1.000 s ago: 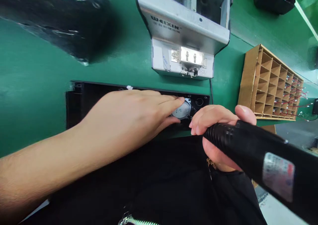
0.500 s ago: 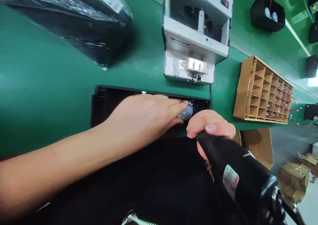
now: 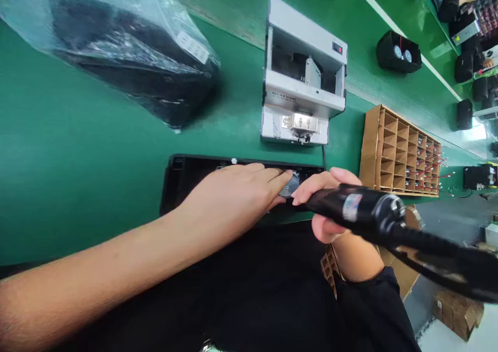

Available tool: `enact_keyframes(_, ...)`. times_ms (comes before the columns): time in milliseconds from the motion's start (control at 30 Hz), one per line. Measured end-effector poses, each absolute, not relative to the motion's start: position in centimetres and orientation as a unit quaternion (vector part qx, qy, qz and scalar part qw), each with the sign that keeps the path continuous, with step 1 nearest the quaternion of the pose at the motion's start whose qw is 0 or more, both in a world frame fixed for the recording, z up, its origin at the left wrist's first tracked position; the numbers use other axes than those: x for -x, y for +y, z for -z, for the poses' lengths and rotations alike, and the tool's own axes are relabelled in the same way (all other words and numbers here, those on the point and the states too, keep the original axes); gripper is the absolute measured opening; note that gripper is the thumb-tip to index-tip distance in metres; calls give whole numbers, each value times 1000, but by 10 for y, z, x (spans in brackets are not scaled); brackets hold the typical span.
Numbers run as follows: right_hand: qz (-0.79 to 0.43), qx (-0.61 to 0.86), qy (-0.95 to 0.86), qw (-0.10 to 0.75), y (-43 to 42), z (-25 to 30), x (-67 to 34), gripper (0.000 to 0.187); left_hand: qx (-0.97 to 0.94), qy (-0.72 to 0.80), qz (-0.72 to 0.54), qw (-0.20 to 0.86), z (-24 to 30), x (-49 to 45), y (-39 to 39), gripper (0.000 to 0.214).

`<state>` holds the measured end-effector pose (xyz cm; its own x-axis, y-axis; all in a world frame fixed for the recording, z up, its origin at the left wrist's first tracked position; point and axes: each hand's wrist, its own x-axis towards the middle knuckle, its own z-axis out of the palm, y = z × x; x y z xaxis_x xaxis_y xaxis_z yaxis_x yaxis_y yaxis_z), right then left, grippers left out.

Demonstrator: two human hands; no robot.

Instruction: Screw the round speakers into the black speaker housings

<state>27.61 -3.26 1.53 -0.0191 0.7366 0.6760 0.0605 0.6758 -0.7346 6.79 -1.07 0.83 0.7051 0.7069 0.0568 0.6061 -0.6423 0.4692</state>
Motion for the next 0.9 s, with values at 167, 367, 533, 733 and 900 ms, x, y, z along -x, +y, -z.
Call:
enact_keyframes(167, -185, 349, -639, 660, 14, -83, -275, 59, -917, 333, -182, 122, -5, -53, -22, 12)
enact_keyframes(367, -155, 325, -667, 652, 78, -79, -250, 50, -912, 284, -292, 50, 2, -35, -47, 24)
enact_keyframes(533, -187, 304, -672, 649, 78, -66, -243, 50, -901, 297, -313, 39, 18, -38, -66, 38)
enact_keyframes(733, -270, 375, -657, 595, 53, -109, -254, 56, -896, 306, -319, 48, 23, -41, -70, 39)
enact_keyframes(900, -223, 349, -644, 643, 69, -86, -247, 58, -897, 302, -318, 47, 21, -38, -68, 39)
